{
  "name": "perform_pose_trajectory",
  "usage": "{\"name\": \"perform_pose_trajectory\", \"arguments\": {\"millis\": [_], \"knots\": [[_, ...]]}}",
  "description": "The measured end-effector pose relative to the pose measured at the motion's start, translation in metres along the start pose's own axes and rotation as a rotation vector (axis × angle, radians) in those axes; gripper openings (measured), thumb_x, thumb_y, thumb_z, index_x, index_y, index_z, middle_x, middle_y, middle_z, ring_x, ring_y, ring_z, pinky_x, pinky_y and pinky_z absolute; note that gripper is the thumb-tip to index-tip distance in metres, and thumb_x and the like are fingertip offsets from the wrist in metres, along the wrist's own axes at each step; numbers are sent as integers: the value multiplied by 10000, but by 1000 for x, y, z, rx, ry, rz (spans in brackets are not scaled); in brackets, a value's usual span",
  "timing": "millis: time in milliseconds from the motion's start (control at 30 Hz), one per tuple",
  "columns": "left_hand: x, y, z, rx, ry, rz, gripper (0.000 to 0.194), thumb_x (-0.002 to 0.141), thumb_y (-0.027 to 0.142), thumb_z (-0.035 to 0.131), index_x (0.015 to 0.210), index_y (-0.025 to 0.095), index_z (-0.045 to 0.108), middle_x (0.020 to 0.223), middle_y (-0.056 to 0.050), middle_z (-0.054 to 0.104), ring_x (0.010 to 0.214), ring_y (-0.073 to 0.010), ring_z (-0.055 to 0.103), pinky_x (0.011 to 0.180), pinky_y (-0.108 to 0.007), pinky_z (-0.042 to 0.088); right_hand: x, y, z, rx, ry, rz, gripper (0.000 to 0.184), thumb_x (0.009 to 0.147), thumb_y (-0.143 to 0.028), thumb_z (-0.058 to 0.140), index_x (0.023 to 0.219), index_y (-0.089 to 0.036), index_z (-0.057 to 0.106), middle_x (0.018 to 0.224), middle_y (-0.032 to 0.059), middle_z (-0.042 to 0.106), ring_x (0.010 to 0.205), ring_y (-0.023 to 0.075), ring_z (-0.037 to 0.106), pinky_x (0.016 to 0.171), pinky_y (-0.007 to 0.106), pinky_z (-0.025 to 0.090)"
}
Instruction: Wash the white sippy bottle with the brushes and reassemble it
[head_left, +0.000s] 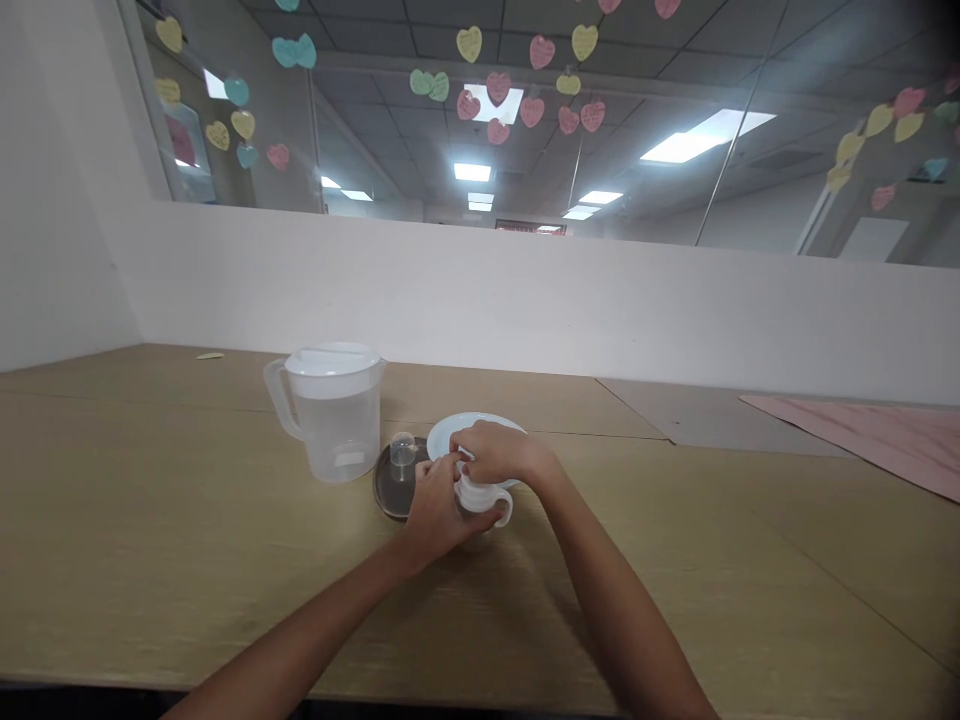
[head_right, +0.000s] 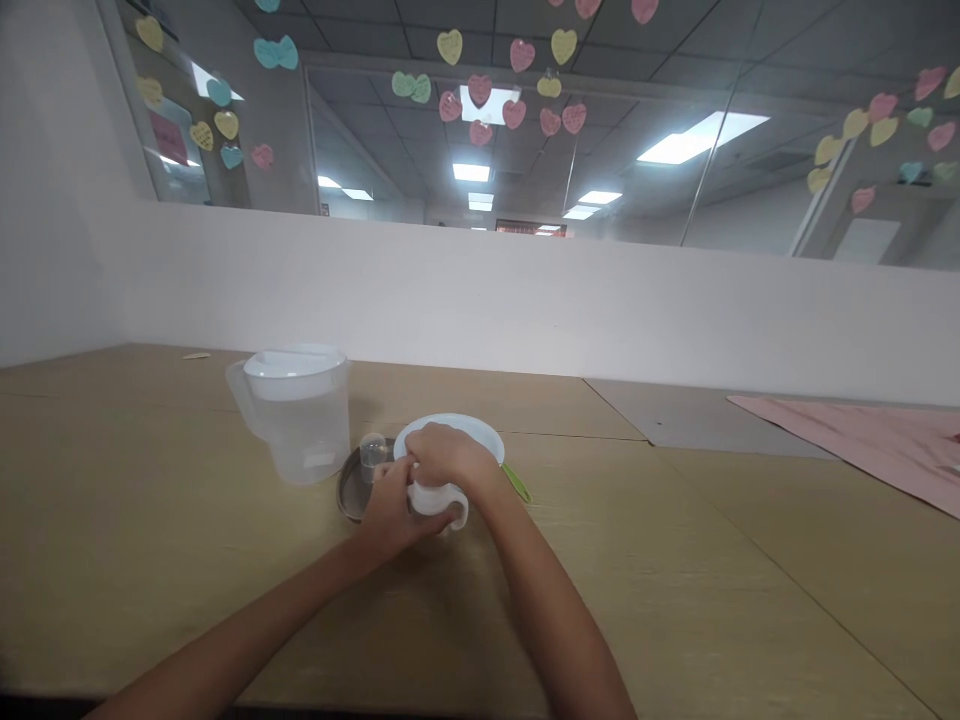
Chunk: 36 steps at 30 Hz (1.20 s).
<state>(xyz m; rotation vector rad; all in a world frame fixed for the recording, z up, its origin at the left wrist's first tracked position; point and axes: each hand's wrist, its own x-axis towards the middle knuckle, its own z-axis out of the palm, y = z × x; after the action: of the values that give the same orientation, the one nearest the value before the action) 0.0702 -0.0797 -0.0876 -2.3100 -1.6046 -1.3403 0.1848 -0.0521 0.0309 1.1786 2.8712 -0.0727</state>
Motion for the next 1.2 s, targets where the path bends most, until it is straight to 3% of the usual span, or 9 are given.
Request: {"name": "perform_pose_trajectory", "arguments": {"millis": [100, 200, 267, 400, 500, 633, 900, 1033, 1200], "knots": [[1, -3, -2, 46, -32, 95, 571, 639, 574, 602, 1050, 194, 489, 944, -62, 608, 872, -247, 543, 783, -380, 351, -3, 4, -2, 133, -40, 104, 440, 696, -243, 562, 1124, -153, 513, 789, 79, 639, 618, 173, 588, 471, 223, 367], [5, -19, -9, 96, -92, 347, 580, 688, 613, 522, 1069, 175, 505, 955, -86, 616, 876, -257, 553, 816, -407, 323, -7, 10, -4, 302, -137, 133, 551, 704, -292, 575, 1217, -163, 420, 593, -2, 584, 452, 126, 517, 422, 209, 379], [11, -35, -17, 89, -40, 440, 632, 698, 630, 485, 1108, 149, 483, 884, -78, 623, 822, -244, 562, 835, -425, 319, -7, 12, -3, 359, -151, 127, 552, 700, -305, 591, 1208, -174, 421, 546, -30, 546, 426, 113, 495, 410, 201, 389], [24, -69, -29, 120, 135, 185, 404, 859, 425, 334, 1136, 156, 452, 880, -59, 612, 824, -203, 559, 806, -366, 373, -8, 12, -3, 404, -146, 138, 596, 684, -310, 626, 1219, -170, 403, 538, -39, 524, 431, 109, 495, 391, 194, 406], [31, -91, -28, 315, 69, 12, 327, 871, 280, 322, 1137, 155, 466, 1036, -92, 590, 928, -218, 544, 802, -342, 395, -8, 12, -4, 418, -158, 134, 616, 687, -331, 631, 1226, -152, 391, 546, -33, 528, 439, 111, 499, 383, 194, 415], [31, -106, -19, 528, -99, 2, 417, 799, 172, 411, 1213, 134, 428, 1126, -121, 553, 987, -247, 506, 844, -368, 381, -8, 14, -5, 430, -155, 132, 647, 672, -405, 647, 1215, -157, 396, 654, 3, 575, 459, 105, 519, 371, 189, 424], [29, -93, -22, 502, -59, -90, 477, 714, 117, 502, 1184, 154, 435, 997, -101, 515, 928, -246, 481, 806, -368, 397, -11, 17, -9, 383, -7, 121, 613, 702, -546, 591, 1170, -169, 469, 874, 68, 627, 554, 138, 583, 443, 229, 441], [38, -69, -36, 310, 215, -59, 478, 768, 186, 511, 1226, 154, 379, 1047, -115, 491, 995, -260, 471, 833, -396, 412, -5, 18, -7, 244, 266, 86, 506, 734, -484, 593, 1123, -167, 529, 941, 82, 633, 836, 206, 598, 720, 306, 453], [35, -28, -52, 98, 557, 251, 427, 773, 245, 583, 1159, 195, 408, 1047, -88, 519, 994, -214, 497, 858, -367, 439, 3, 13, 0, 296, 437, -180, 646, 713, -303, 640, 1292, -192, 377, 1315, 87, 435, 1177, 213, 414, 959, 347, 335]]}}
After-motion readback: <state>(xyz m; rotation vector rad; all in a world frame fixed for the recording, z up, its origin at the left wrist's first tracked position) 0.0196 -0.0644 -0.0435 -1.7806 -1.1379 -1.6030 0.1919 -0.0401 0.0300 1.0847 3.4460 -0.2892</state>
